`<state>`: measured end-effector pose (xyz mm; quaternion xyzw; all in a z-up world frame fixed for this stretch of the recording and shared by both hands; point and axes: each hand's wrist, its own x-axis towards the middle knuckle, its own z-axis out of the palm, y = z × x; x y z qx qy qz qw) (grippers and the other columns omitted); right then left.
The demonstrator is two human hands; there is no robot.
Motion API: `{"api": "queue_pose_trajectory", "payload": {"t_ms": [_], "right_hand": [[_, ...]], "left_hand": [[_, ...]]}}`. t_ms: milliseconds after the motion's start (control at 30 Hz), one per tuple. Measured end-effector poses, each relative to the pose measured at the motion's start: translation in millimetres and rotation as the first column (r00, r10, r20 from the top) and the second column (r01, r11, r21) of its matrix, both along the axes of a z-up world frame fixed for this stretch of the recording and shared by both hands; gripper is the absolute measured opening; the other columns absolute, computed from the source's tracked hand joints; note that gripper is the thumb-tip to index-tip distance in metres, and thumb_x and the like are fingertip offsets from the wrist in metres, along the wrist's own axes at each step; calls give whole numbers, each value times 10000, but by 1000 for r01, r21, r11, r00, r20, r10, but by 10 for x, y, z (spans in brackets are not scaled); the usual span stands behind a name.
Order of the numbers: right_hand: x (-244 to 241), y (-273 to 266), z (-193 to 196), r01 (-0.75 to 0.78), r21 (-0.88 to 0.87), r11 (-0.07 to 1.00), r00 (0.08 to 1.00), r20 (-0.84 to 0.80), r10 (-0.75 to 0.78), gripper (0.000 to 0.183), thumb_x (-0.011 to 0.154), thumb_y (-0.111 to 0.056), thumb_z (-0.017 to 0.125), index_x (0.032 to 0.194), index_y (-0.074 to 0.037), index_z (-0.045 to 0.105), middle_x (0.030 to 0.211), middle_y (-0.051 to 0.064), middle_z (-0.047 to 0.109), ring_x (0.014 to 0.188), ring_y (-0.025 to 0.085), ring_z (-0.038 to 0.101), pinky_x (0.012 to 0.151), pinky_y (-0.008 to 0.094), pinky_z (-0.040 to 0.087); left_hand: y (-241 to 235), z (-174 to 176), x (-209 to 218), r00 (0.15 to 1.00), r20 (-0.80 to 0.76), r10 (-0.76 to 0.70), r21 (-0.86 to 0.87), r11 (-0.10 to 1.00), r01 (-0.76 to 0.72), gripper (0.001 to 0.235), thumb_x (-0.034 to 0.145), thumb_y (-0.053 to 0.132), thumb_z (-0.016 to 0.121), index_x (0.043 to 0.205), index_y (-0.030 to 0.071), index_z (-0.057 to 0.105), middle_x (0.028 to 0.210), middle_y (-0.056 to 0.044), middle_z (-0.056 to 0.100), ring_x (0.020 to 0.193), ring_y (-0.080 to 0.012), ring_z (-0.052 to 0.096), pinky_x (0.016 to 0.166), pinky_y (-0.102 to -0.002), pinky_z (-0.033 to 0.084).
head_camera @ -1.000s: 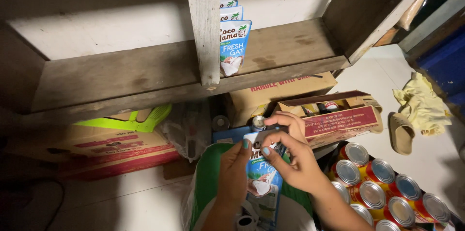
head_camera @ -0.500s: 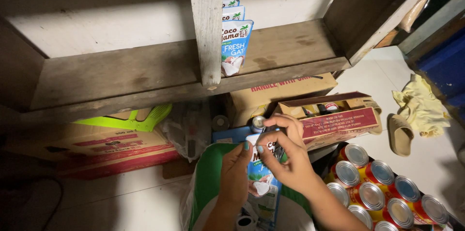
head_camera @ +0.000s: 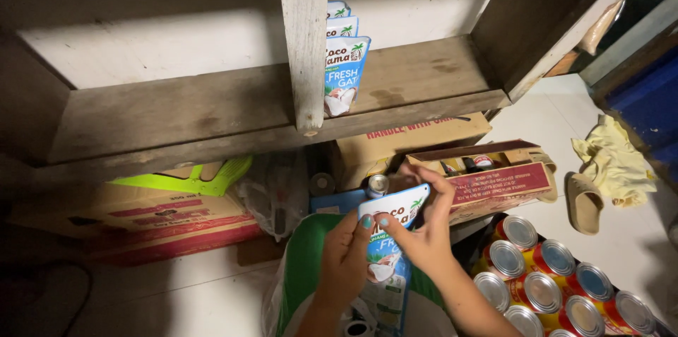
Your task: The recorder is writing labels on product packaging and then placing the labeled items onto a grocery shelf.
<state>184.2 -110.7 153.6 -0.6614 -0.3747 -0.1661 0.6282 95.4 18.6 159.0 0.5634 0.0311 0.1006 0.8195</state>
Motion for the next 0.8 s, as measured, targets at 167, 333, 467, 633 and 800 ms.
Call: {"api": "queue_pose_trajectory", "payload": {"t_ms": [167,333,467,633,800], "right_hand": [[197,-212,-883,-101,81,992,826,-548,129,506,861,-78,784,1300,-16,540,1161,119,702,1024,159,668,896,326,555],[207,-276,-1053,-262,146,954,690,-662,291,464,791,1,812,1206,17,605,1029,104,759,858,177,712,787,350,582],[249,-417,-1477,-378,31,925,593,-759,268,478,737,58,848,1183,55,676,988,139,760,789,195,679,716,357,542],[-18,-273,-1062,-396,259,881,482,-758,439,542,717,2,805,1230,-33,633,1089,66,744,952,141,708,859,315,573],[63,-440,-1565,-357,163,920,554,-756,348,371,856,-74,801,1178,17,641,1049,100,744,917,175,707,825,346,581]], "left_hand": [[-71,-429,169,955,116,272,96,954,-284,297,1095,237,541,1085,-13,701,798,-23,702,631,-25,592,511,-215,472],[-26,1,179,966,-11,260,20,966,-259,290,1037,239,512,1076,24,704,766,-13,709,583,-48,578,486,-237,453],[-24,-341,347,940,160,300,-66,954,-293,271,1086,218,555,1017,-15,674,814,-17,686,726,-36,587,620,-237,489],[14,-242,392,940,136,314,43,946,-323,281,1073,230,548,1008,-2,693,803,-16,710,727,-33,595,626,-238,493],[33,-288,543,981,67,183,-175,970,-170,271,1056,214,552,1055,-16,695,887,-17,726,784,-54,621,679,-248,516]]}}
